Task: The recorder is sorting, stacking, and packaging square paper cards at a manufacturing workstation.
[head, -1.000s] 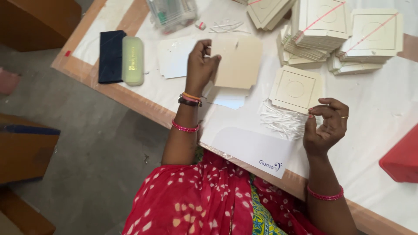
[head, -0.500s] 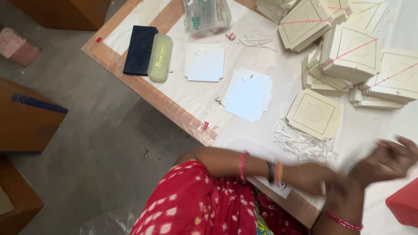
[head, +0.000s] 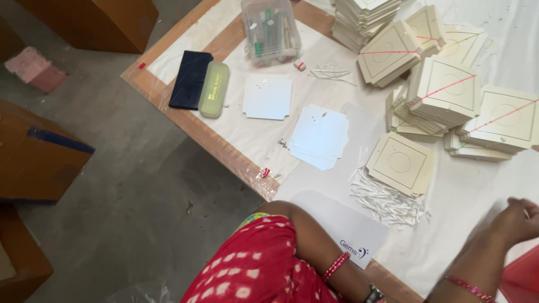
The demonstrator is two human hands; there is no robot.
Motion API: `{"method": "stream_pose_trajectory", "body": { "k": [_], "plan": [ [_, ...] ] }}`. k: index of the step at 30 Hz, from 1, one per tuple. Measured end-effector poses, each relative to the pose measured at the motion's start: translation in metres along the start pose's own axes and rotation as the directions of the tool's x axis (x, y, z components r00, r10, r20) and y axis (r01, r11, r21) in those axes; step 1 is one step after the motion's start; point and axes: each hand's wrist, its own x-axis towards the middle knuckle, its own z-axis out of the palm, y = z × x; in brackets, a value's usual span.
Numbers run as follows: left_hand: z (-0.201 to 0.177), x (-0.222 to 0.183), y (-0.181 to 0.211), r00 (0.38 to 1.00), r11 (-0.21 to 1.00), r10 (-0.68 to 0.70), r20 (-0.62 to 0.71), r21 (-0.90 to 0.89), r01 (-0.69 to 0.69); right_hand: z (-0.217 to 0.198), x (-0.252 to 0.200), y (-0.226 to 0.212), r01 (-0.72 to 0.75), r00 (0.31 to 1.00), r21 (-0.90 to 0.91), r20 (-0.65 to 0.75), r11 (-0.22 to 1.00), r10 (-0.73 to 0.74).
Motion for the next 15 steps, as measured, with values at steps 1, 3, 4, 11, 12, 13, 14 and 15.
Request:
{"method": "stream_pose_trajectory", "body": {
  "k": [1, 3, 4, 11, 12, 13, 14, 15],
  "plan": [
    [0.01, 0.005, -0.006, 1.0, 1.0, 0.003, 0.008, -0.007, -0.003, -0.002, 0.016, 0.009, 0.001, 1.0, -0.001, -0.011, 1.0, -0.001],
    [0.03, 0.018, -0.019, 1.0, 1.0, 0.014, 0.021, -0.018, -0.014, -0.005, 0.053, 0.027, -0.202, 0.978, 0.075, -0.03, 0.977, 0.205],
    [0.043, 0.026, -0.023, 0.999, 1.0, 0.022, 0.026, -0.021, -0.022, -0.013, 0.059, 0.037, -0.194, 0.979, 0.079, -0.039, 0.978, 0.198],
    [0.126, 0.064, -0.028, 1.0, 1.0, -0.022, -0.01, -0.003, 0.022, -0.018, 0.117, 0.133, -0.022, 0.996, 0.256, -0.073, 0.966, 0.042],
    [0.137, 0.07, -0.03, 1.0, 1.0, -0.03, -0.001, -0.008, 0.03, -0.024, 0.132, 0.155, -0.048, 0.997, 0.277, -0.044, 0.96, 0.062],
    [0.149, 0.076, -0.03, 0.999, 0.999, -0.025, 0.026, -0.031, 0.025, -0.023, 0.123, 0.147, -0.045, 0.995, 0.264, -0.074, 0.963, 0.067],
    [0.161, 0.083, -0.031, 0.998, 0.998, -0.019, 0.053, -0.054, 0.022, -0.022, 0.115, 0.14, 0.024, 0.999, 0.197, -0.043, 0.98, -0.016],
    [0.171, 0.088, -0.032, 0.995, 0.997, 0.0, 0.099, -0.073, 0.007, -0.026, 0.107, 0.131, 0.102, 0.995, 0.134, -0.029, 0.986, -0.099]
  ]
}}
